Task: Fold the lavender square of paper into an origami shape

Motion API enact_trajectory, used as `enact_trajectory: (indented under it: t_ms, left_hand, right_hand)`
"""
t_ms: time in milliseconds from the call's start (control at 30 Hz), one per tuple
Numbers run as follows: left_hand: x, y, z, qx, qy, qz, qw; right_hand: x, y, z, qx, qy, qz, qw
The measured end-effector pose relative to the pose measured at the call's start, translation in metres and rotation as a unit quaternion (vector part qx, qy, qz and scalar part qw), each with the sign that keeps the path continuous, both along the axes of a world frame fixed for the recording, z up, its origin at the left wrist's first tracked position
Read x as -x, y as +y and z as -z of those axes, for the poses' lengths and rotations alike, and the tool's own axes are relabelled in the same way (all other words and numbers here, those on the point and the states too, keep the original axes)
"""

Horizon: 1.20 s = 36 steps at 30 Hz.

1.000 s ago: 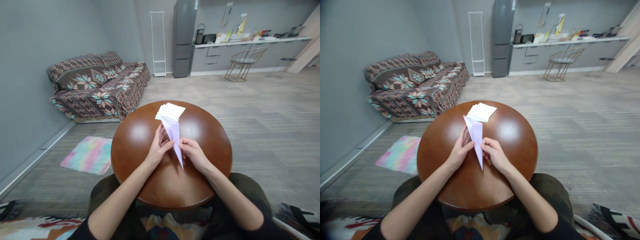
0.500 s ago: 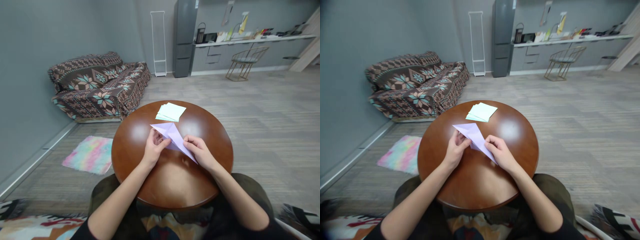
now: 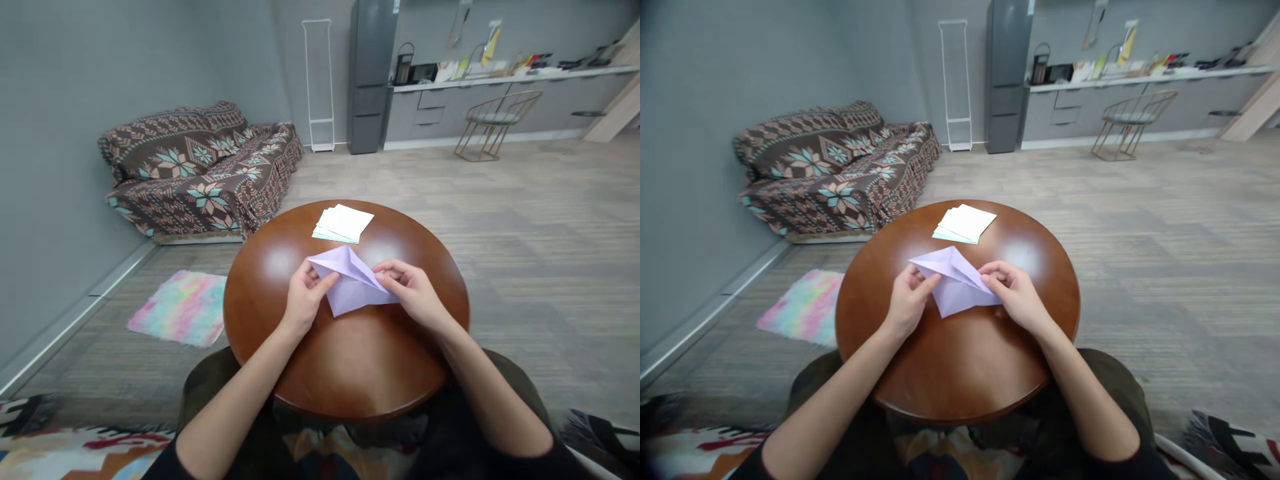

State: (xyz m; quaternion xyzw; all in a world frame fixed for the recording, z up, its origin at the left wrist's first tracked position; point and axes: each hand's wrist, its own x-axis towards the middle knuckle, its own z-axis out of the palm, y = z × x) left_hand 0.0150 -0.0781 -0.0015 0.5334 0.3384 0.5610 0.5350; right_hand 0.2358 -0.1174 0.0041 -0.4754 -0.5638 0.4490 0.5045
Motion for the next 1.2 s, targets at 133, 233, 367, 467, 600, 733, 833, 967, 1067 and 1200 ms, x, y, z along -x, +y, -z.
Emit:
enact_trajectory:
  t_ms: [133,233,367,467,600,733,833,967,1067,1200]
  left_hand:
    - [0.001,-0.004,-0.004,0.027,0.039,0.002,0.999]
    - [0.001,-0.005,-0.005,0.039,0.044,0.018,0.998]
    - [0.002,-0.005,-0.005,0.043,0.043,0.025,0.998]
    - [0.003,-0.005,-0.002,0.075,0.044,0.038,0.995]
    - [0.004,-0.004,0.002,0.116,0.034,0.053,0.991]
    - [0.005,-0.001,0.007,0.121,0.031,0.053,0.991]
    - [0.005,-0.001,0.008,0.119,0.037,0.065,0.99]
    - [0.005,-0.003,0.004,0.108,0.052,0.086,0.989]
    - [0.003,-0.004,0.001,0.103,0.081,0.07,0.989]
    - [0.003,-0.002,0.004,0.107,0.058,0.023,0.992]
  right_hand:
    - [-0.008,-0.002,-0.001,0.019,-0.009,-0.039,0.999]
    - [-0.007,-0.003,-0.001,0.023,-0.013,-0.058,0.998]
    - [-0.007,-0.002,0.0,0.006,-0.018,-0.032,0.999]
    - [-0.01,-0.001,0.002,-0.005,-0.029,-0.035,0.999]
    - [-0.012,-0.002,0.002,0.01,-0.054,-0.049,0.997]
    - [-0.013,-0.002,0.005,0.039,-0.042,-0.017,0.998]
    - [-0.013,0.0,0.008,0.045,-0.025,0.013,0.999]
    - [-0.012,0.003,0.013,0.055,-0.014,0.033,0.998]
    - [-0.01,0.003,0.014,0.067,-0.009,0.013,0.998]
    - [-0.009,0.0,0.011,0.053,0.006,-0.05,0.997]
